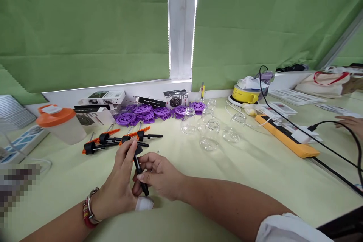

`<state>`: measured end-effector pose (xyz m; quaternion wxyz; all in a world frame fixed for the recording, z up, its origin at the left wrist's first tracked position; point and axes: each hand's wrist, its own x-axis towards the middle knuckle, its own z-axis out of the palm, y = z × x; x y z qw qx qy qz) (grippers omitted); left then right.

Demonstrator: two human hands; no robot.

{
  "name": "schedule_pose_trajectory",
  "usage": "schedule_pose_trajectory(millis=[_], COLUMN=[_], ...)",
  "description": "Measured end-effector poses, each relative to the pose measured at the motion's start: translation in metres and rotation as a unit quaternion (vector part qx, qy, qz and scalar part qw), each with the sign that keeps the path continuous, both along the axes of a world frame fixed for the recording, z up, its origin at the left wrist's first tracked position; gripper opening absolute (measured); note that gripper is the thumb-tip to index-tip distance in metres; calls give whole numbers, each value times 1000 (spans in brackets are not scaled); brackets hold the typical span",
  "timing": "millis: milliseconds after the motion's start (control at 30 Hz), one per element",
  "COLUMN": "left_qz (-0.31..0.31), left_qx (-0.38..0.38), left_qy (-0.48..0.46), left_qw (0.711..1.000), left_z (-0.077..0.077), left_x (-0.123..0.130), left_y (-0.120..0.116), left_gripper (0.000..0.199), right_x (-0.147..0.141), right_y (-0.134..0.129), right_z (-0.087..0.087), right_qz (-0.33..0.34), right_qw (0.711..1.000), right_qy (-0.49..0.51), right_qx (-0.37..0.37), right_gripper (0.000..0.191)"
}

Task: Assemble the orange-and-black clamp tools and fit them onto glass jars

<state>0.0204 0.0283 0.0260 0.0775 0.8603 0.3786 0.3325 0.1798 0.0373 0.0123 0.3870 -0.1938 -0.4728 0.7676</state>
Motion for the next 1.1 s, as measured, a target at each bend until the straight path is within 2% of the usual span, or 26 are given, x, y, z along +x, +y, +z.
schedule_pose_trajectory(millis=[200,667,867,1100], left_qz=[18,40,45,46], left_qx=[55,-22,-9,7], left_qy=[12,19,-15,-22], left_qw=[998,999,999,999], left_z=[-3,-1,-7,-8], left_x=[2,2,0,-2], left_y=[0,-3,-1,-1], left_gripper=[130,117,108,106], right_x=[0,1,2,4], right_y=[1,3,5,5], right_z=[2,-2,-7,-5], right_qz=[-5,11,24,34], right_qw=[1000,1000,999,999], right_qy=[-3,-12,-22,-25], right_qx=[-4,-18,-28,-20], right_gripper=[38,39,39,40])
